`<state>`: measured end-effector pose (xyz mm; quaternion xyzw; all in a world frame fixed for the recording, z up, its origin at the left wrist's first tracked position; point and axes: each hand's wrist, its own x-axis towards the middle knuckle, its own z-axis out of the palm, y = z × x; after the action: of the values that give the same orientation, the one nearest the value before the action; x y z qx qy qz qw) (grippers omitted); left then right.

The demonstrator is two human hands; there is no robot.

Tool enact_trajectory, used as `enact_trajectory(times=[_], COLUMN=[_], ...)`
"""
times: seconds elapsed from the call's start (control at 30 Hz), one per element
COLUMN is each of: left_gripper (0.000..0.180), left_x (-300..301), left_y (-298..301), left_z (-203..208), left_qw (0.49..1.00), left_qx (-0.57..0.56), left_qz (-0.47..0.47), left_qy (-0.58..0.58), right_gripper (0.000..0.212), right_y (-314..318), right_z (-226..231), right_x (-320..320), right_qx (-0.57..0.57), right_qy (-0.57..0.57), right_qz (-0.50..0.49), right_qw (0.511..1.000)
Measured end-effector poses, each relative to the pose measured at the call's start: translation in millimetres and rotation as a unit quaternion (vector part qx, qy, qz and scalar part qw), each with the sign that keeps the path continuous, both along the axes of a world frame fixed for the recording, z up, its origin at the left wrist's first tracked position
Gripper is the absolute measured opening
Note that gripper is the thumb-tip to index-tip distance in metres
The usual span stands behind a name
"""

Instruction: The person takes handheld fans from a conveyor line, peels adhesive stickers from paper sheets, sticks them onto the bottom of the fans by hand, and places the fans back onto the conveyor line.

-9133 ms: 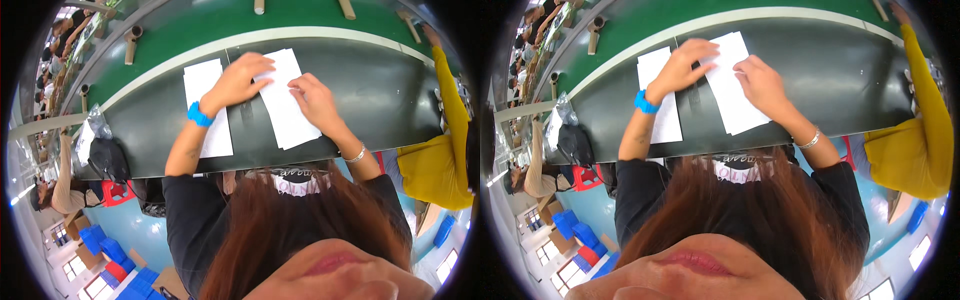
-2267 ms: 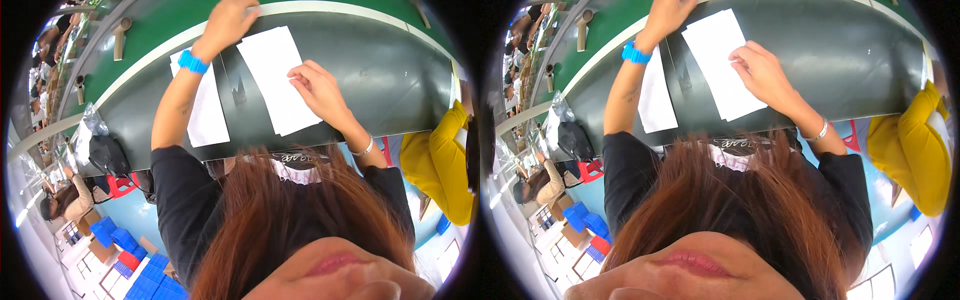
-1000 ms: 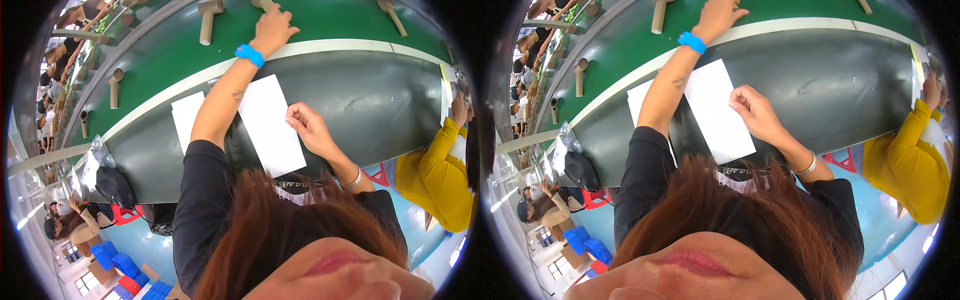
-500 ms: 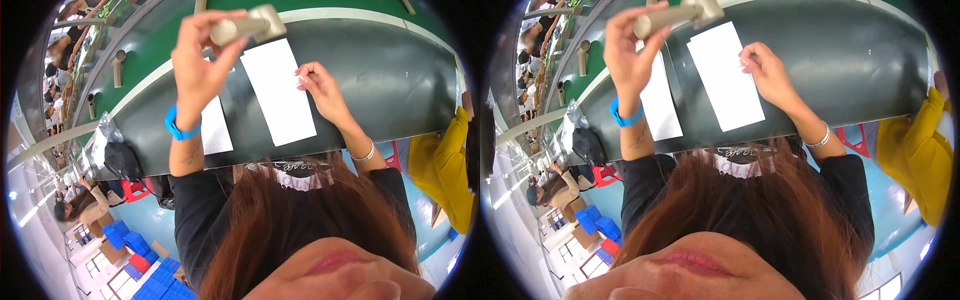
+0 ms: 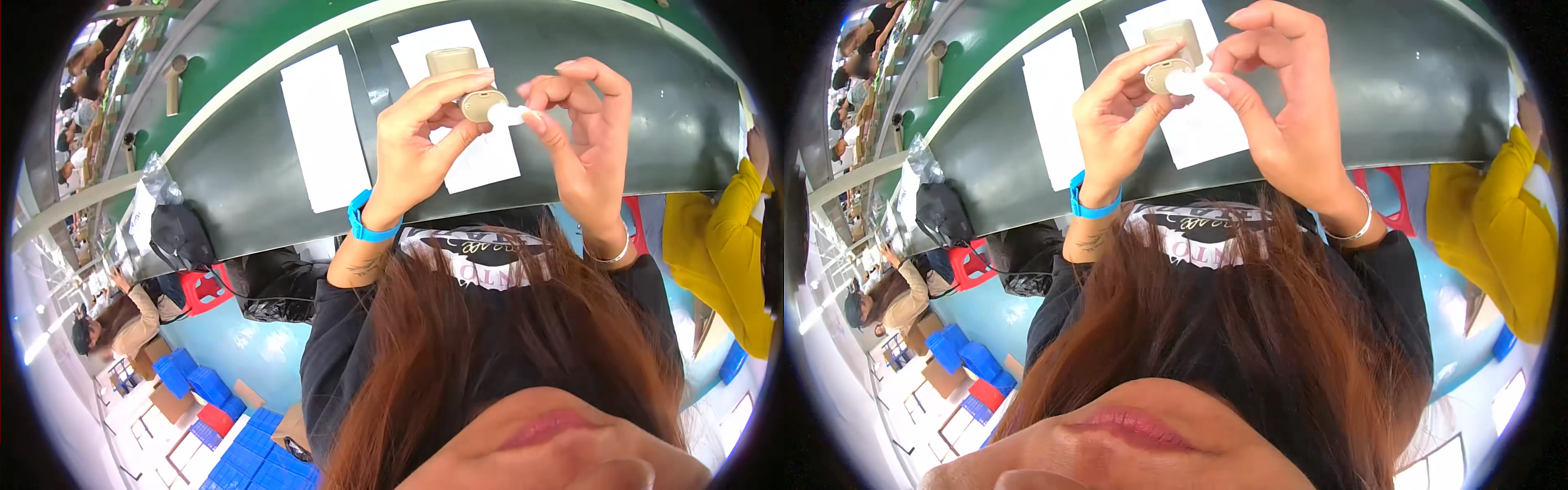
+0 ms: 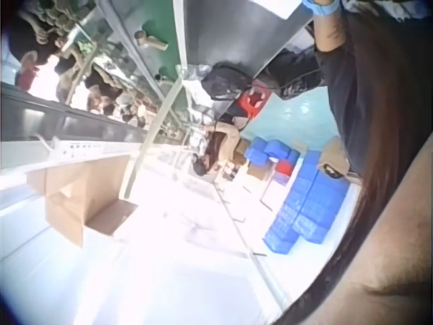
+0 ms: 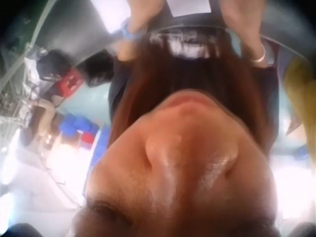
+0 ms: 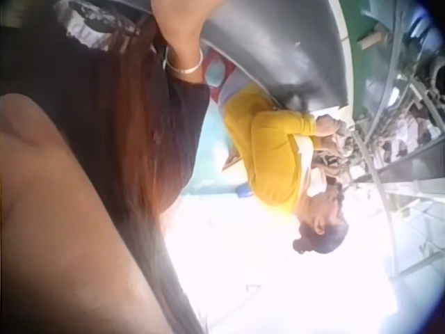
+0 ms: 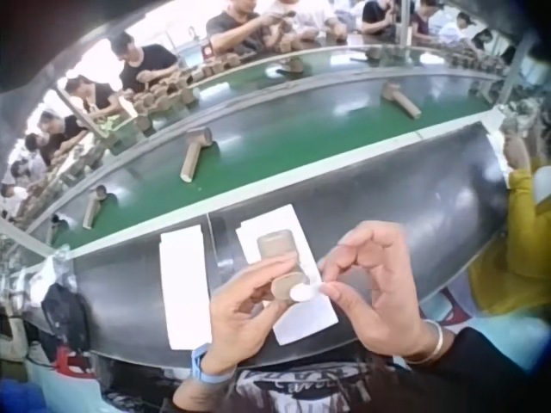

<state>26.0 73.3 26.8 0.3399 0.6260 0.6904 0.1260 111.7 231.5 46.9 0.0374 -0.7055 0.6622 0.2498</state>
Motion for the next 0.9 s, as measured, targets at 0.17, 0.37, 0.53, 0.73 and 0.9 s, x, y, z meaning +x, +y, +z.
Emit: enact_trajectory(times=[0.17,0.37,0.53,0.73,0.9], left_gripper=[0.042,0.046,0.046,0.043,0.041], left_x=[8.8,12.8,13.3,8.9,9.4], left_y=[2.8,2.5,3.1,8.9,9.8], left_z=[0.6,5.2,4.0,6.1,6.9], left_qw=[0.999,0.996,0.996,0.997,0.996], left_qx=[0.023,0.028,0.021,0.019,0.019], left_qz=[-0.021,-0.064,-0.070,-0.061,-0.067], left_qy=[-0.028,-0.047,-0.049,-0.052,-0.058], right_gripper=[0.040,0.036,0.034,0.032,0.032], right_y=[-3.5,-3.9,-3.0,3.8,4.3], right_z=[5.6,14.8,16.8,19.8,21.9], right_x=[8.0,13.7,15.9,10.8,12.1], right_qx=[0.048,0.045,0.038,0.027,0.017], right_qy=[-0.027,-0.076,-0.093,-0.101,-0.110], right_qz=[-0.003,-0.006,-0.007,0.000,-0.002], right_qw=[0.998,0.996,0.995,0.995,0.994])
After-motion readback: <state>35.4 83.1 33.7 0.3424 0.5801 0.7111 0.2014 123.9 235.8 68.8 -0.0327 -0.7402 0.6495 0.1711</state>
